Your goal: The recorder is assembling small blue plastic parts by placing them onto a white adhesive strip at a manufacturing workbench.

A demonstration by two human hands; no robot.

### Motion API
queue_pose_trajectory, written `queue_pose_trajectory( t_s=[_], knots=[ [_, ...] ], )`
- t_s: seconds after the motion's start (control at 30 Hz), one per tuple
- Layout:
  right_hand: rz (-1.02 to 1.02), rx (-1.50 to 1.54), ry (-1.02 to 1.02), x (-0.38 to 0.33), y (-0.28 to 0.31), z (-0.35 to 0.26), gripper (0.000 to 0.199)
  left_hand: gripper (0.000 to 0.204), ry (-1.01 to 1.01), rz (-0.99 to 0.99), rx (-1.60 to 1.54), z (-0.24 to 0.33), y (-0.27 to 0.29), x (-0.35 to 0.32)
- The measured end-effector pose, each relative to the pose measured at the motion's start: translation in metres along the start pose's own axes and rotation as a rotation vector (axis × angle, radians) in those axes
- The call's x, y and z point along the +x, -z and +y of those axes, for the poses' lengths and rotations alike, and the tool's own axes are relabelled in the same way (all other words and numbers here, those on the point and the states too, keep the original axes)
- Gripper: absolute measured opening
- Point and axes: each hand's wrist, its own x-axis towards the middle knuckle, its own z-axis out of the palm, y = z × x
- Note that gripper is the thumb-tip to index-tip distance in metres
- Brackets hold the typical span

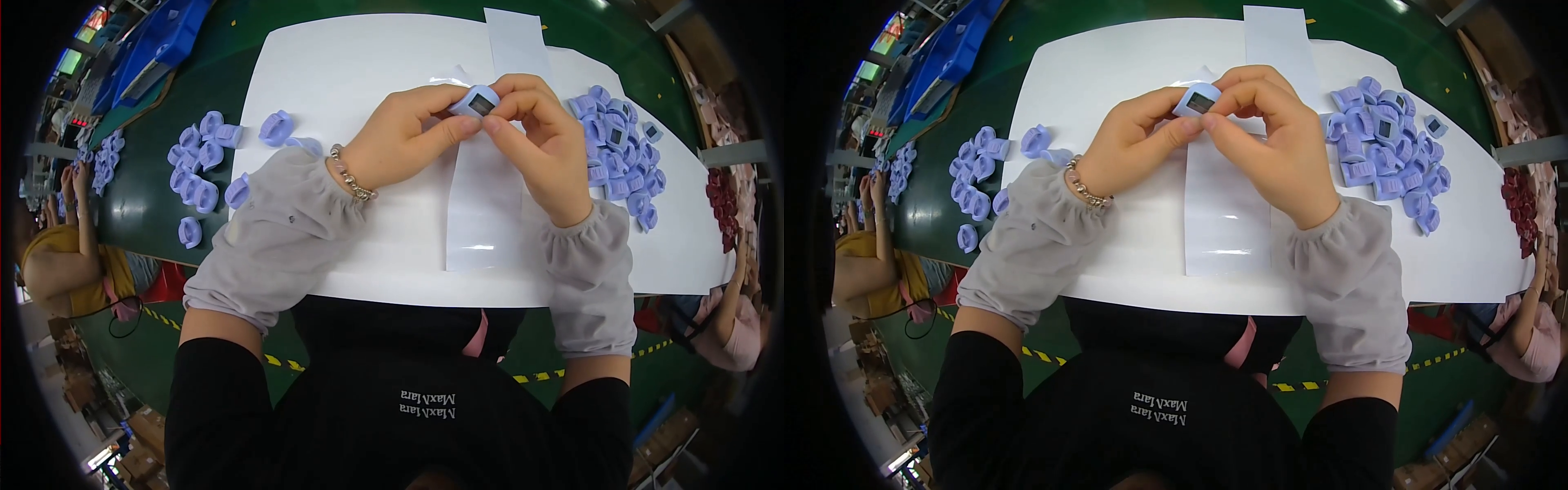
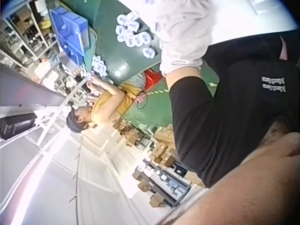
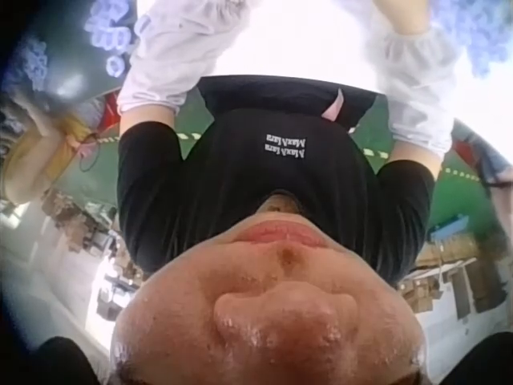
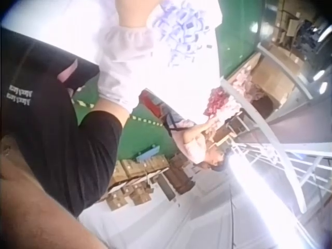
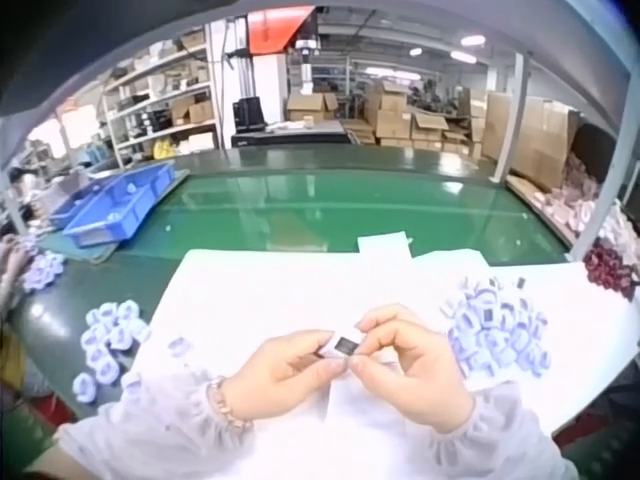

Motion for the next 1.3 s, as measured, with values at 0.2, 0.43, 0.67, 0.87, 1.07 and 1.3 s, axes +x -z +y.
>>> queue_pose_trajectory(
  t_s=[0.2,0.43,0.67,0.87,1.07,1.3],
  knots=[
    [0.061,0.037,0.004,-0.001,-0.003,0.000,0.008,0.027,0.018,-0.001,0.025,0.000,-0.001,0.000],
    [0.097,0.028,0.033,-0.001,-0.006,0.002,0.009,0.026,0.023,0.007,0.029,-0.003,-0.002,0.001],
    [0.100,0.010,0.046,-0.001,-0.007,0.002,0.010,0.026,0.007,0.032,0.018,-0.006,-0.004,0.000],
    [0.102,-0.025,0.083,-0.001,-0.006,0.004,0.011,0.027,0.010,0.029,-0.003,-0.005,-0.004,0.000],
    [0.185,-0.092,-0.011,-0.001,-0.011,-0.004,0.013,0.027,-0.002,0.021,-0.008,-0.008,-0.002,0.001],
    [0.023,0.009,-0.375,0.000,0.003,-0.016,0.029,0.028,-0.063,-0.053,0.165,0.000,-0.003,0.001]
  ],
)
